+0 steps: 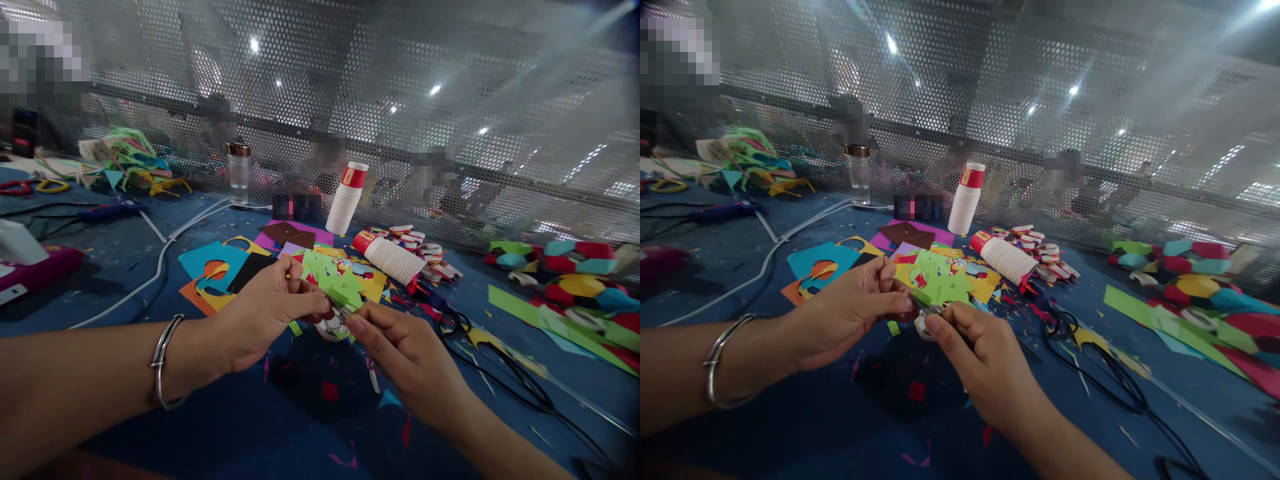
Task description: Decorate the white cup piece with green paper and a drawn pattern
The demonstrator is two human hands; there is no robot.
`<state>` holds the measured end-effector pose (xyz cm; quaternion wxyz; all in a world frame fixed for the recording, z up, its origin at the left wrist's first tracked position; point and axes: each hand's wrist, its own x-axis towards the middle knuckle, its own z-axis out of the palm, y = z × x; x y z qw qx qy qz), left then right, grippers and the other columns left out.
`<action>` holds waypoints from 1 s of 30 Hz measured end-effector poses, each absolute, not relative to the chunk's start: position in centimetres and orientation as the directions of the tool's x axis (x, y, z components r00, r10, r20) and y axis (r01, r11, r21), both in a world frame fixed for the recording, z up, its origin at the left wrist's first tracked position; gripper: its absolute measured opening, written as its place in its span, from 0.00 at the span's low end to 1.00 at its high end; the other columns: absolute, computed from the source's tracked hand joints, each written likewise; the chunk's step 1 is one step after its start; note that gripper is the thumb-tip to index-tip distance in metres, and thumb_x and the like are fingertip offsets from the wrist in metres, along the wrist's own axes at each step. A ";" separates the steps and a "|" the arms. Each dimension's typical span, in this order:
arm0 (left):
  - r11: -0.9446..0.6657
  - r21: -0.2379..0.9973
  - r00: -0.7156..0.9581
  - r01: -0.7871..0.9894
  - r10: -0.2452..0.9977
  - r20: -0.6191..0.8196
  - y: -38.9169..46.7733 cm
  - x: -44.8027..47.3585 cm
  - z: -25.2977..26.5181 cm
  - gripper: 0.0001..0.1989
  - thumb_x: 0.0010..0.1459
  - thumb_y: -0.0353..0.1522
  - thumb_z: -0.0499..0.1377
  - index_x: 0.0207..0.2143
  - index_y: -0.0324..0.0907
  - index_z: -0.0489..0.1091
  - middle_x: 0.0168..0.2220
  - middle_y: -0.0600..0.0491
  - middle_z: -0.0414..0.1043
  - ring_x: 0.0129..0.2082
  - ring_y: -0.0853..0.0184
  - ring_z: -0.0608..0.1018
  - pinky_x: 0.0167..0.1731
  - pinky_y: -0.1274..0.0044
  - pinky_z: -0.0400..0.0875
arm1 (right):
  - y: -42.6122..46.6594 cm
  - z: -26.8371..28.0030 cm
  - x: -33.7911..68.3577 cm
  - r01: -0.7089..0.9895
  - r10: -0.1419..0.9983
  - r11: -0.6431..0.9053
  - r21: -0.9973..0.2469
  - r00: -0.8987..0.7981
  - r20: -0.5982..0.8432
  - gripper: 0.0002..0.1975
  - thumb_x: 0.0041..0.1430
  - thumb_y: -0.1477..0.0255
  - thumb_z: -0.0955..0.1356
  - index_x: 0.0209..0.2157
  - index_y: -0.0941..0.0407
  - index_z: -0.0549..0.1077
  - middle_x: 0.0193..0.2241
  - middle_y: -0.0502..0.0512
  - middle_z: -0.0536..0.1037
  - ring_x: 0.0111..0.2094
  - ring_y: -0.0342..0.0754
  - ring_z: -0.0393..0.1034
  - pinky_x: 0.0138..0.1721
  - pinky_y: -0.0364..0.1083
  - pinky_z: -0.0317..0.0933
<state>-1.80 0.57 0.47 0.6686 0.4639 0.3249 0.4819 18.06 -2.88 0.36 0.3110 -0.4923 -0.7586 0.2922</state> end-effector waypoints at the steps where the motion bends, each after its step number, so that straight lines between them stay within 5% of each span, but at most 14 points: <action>1: 0.104 0.934 0.325 -0.343 0.946 0.014 0.6 -1.8 0.4 0.23 0.44 0.25 0.68 0.29 0.44 0.52 0.23 0.63 0.66 0.26 0.73 0.74 0.31 0.78 0.70 | -2.9 0.4 18.0 0.568 0.930 0.342 -0.749 -0.322 0.180 0.21 0.69 0.55 0.62 0.27 0.54 0.67 0.22 0.45 0.60 0.24 0.43 0.54 0.26 0.44 0.50; 30: 0.076 0.938 0.261 -0.338 0.965 0.016 0.7 -1.7 0.4 0.23 0.45 0.27 0.69 0.28 0.44 0.52 0.24 0.62 0.68 0.26 0.73 0.73 0.31 0.78 0.68 | -2.6 0.2 18.1 0.522 0.949 0.242 -0.818 -0.303 0.088 0.23 0.67 0.51 0.63 0.28 0.55 0.68 0.22 0.44 0.58 0.22 0.40 0.51 0.22 0.42 0.47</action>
